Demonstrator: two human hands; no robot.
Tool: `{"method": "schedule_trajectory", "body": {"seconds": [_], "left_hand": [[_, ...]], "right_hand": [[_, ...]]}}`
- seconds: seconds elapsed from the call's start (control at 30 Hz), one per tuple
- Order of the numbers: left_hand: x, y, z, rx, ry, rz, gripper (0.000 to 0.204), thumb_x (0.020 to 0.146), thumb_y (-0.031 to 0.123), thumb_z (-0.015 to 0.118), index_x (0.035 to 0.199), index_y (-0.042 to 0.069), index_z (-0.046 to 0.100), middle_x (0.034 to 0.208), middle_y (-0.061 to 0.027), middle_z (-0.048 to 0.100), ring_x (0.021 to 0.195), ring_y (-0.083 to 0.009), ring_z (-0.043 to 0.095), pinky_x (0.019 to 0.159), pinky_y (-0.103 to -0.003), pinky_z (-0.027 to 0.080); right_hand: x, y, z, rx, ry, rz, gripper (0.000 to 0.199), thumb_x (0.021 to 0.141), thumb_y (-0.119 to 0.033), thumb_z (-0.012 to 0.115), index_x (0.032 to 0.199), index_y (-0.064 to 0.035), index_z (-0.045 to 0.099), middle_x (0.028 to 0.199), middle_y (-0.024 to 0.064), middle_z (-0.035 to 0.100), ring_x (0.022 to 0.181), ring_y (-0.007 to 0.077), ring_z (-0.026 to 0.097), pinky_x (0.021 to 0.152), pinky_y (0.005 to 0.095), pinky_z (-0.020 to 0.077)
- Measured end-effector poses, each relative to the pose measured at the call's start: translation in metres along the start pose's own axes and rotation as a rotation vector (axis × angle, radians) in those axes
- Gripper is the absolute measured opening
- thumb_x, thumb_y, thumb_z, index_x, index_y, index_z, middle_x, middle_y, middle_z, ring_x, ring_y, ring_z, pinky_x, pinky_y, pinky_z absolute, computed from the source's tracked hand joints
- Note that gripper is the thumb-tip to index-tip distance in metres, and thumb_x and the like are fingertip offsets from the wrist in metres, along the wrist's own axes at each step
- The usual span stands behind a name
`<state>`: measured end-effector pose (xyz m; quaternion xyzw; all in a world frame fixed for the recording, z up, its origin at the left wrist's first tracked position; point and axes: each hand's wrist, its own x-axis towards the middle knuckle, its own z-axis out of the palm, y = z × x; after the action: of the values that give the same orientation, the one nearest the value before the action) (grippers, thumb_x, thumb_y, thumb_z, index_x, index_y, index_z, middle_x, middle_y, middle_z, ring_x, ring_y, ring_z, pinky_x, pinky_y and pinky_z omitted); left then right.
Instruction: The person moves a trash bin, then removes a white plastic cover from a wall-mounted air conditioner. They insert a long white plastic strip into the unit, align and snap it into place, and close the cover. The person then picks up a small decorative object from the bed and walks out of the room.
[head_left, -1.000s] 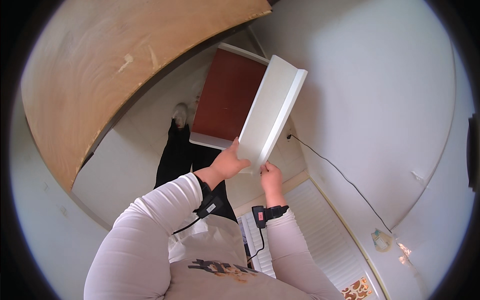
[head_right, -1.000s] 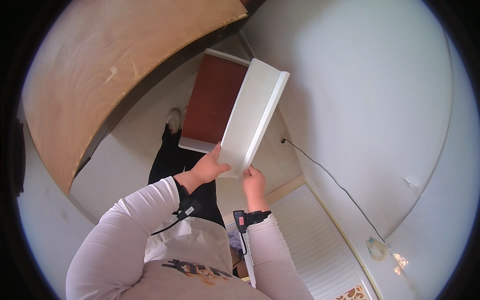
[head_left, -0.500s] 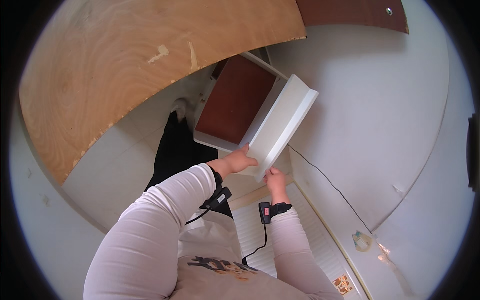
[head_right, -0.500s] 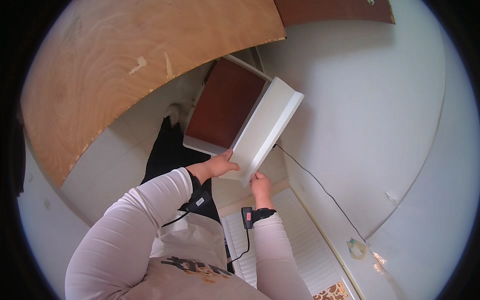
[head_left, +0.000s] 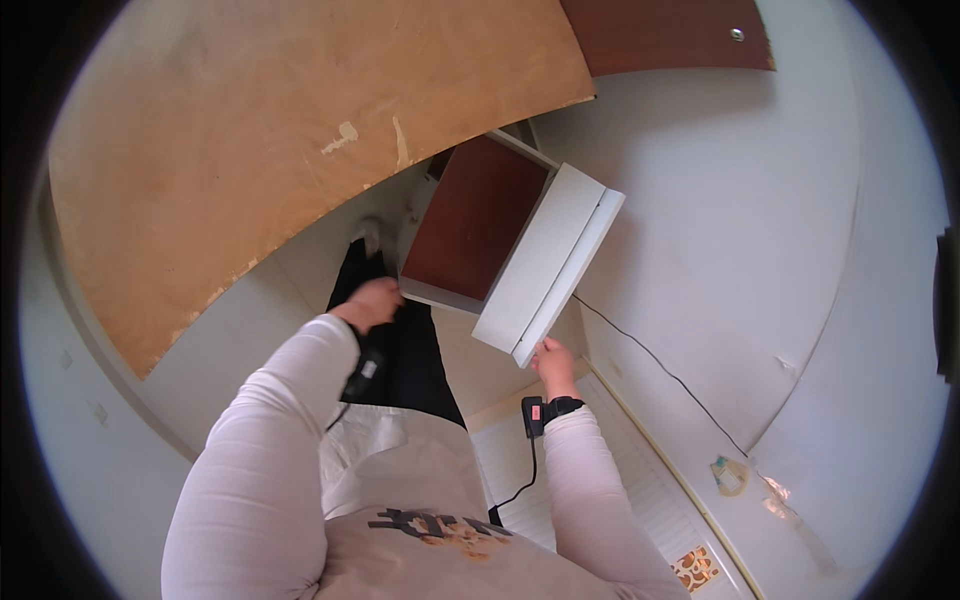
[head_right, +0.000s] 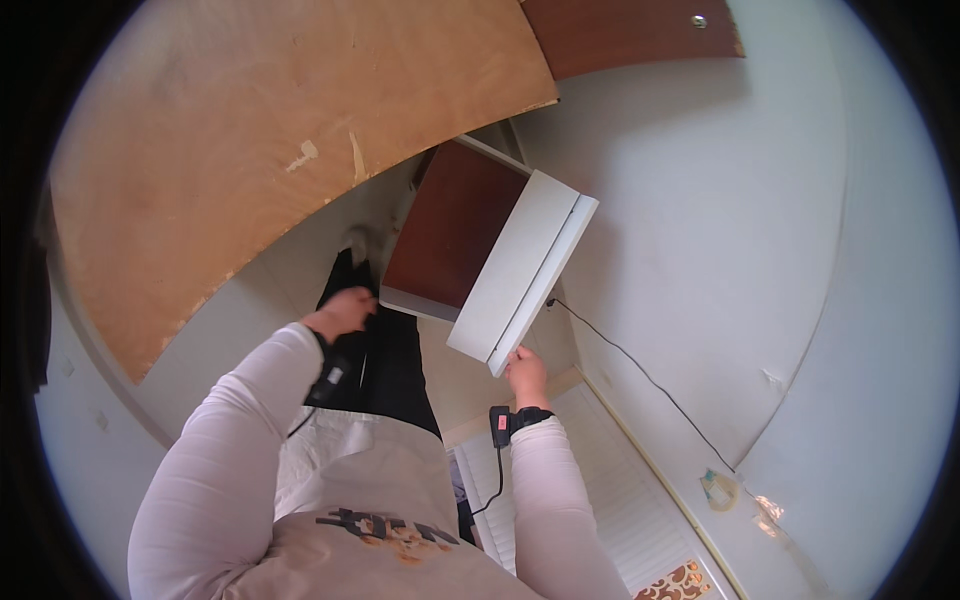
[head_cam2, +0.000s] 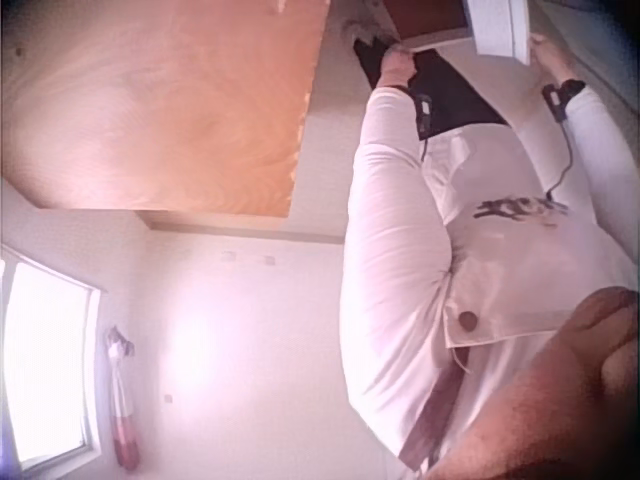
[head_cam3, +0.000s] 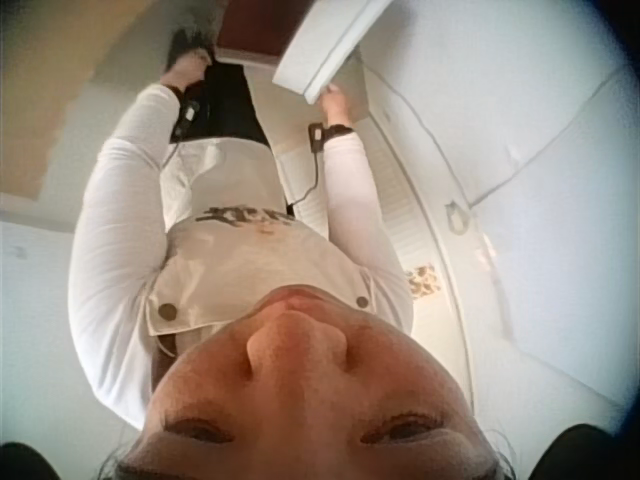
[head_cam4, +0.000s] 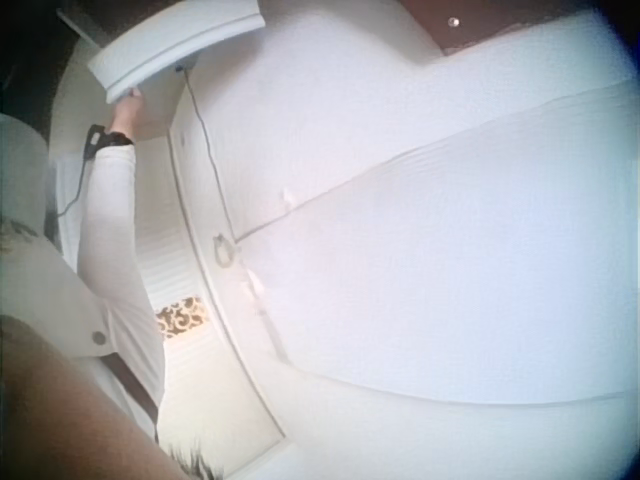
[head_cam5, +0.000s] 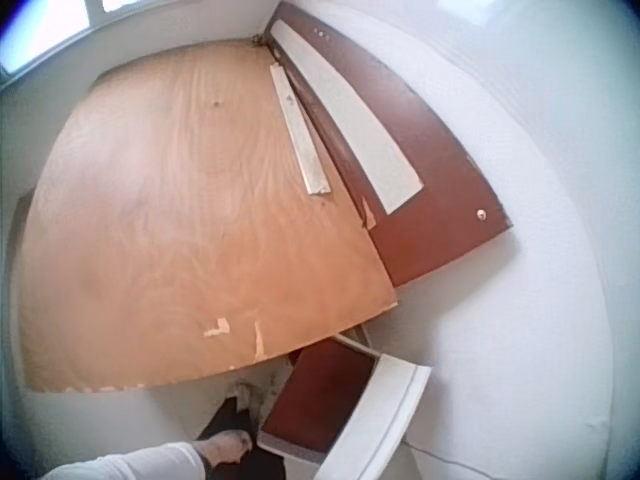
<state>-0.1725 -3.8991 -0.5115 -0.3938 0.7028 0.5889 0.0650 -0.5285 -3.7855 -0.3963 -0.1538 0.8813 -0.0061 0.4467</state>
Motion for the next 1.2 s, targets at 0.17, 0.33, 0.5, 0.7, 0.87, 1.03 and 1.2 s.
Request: {"method": "schedule_trajectory", "body": {"seconds": [0.17,0.33,0.5,0.7,0.87,1.03,1.2], "left_hand": [[-0.196,-0.119,-0.028,0.079,0.253,-0.437,0.041,0.072,0.016,0.063,0.111,0.003,0.058,0.091,-0.0238,0.064,0.086,-0.0385,0.061,0.078,-0.043,0.05],[-0.389,-0.137,-0.034,-0.125,0.129,-1.02,0.047,0.094,0.039,0.044,0.065,0.007,0.065,0.056,-0.0084,0.062,0.053,-0.0261,0.061,0.064,-0.04,0.051],[-0.495,-0.102,-0.009,0.027,0.094,-1.198,0.066,0.072,0.01,0.071,0.131,0.013,0.04,0.082,-0.0149,0.065,0.076,-0.0252,0.066,0.065,-0.038,0.055],[-0.489,-0.066,-0.036,-0.75,-0.038,-1.245,0.041,0.085,0.02,0.058,0.125,0.014,0.052,0.104,-0.0051,0.065,0.081,-0.0208,0.067,0.063,-0.037,0.052],[-0.502,-0.102,-0.122,-0.697,0.132,-1.124,0.031,0.087,0.023,0.057,0.116,0.014,0.053,0.104,-0.0044,0.064,0.079,-0.0201,0.065,0.061,-0.036,0.05],[-0.526,-0.163,-0.186,-0.814,0.422,-1.237,0.024,0.089,0.023,0.055,0.11,0.012,0.054,0.091,-0.0065,0.066,0.07,-0.0188,0.064,0.057,-0.035,0.049],[-0.515,-0.169,-0.187,-0.827,0.419,-1.166,0.021,0.093,0.027,0.047,0.109,0.015,0.053,0.081,-0.0067,0.066,0.067,-0.0185,0.063,0.056,-0.036,0.048]], "right_hand": [[0.005,0.007,-0.005,-0.355,-0.031,-0.156,0.029,0.092,-0.023,0.051,0.092,0.0014,0.066,0.083,0.0189,0.066,0.074,0.0293,0.064,0.066,0.0403,0.0494],[0.001,0.028,0.0,-0.353,-0.07,-0.125,0.041,0.09,-0.032,0.049,0.089,0.0048,0.065,0.094,0.0268,0.062,0.094,0.0438,0.058,0.081,0.0498,0.0451],[-0.018,0.047,0.006,-0.243,0.005,-0.256,0.039,0.082,-0.013,0.058,0.12,-0.0041,0.055,0.097,0.0158,0.065,0.068,0.0234,0.065,0.061,0.0368,0.0517],[-0.038,0.012,-0.023,-0.343,-0.143,-0.139,0.019,0.08,-0.013,0.053,0.083,-0.0008,0.066,0.075,0.0175,0.065,0.063,0.0325,0.063,0.062,0.0428,0.0503],[-0.088,-0.105,0.006,-0.329,-0.048,-0.178,0.017,0.08,-0.012,0.054,0.074,-0.0009,0.065,0.07,0.014,0.065,0.058,0.0279,0.063,0.055,0.0383,0.0505],[-0.149,-0.265,0.08,-0.062,-0.131,-0.425,0.027,0.081,-0.021,0.064,0.101,-0.0026,0.064,0.077,0.0081,0.066,0.062,0.0169,0.062,0.053,0.0303,0.0499],[-0.165,-0.386,0.065,-0.336,0.056,-0.853,0.03,0.076,-0.023,0.068,0.099,-0.0035,0.067,0.086,0.0149,0.068,0.074,0.0262,0.065,0.071,0.0337,0.0517]]}}
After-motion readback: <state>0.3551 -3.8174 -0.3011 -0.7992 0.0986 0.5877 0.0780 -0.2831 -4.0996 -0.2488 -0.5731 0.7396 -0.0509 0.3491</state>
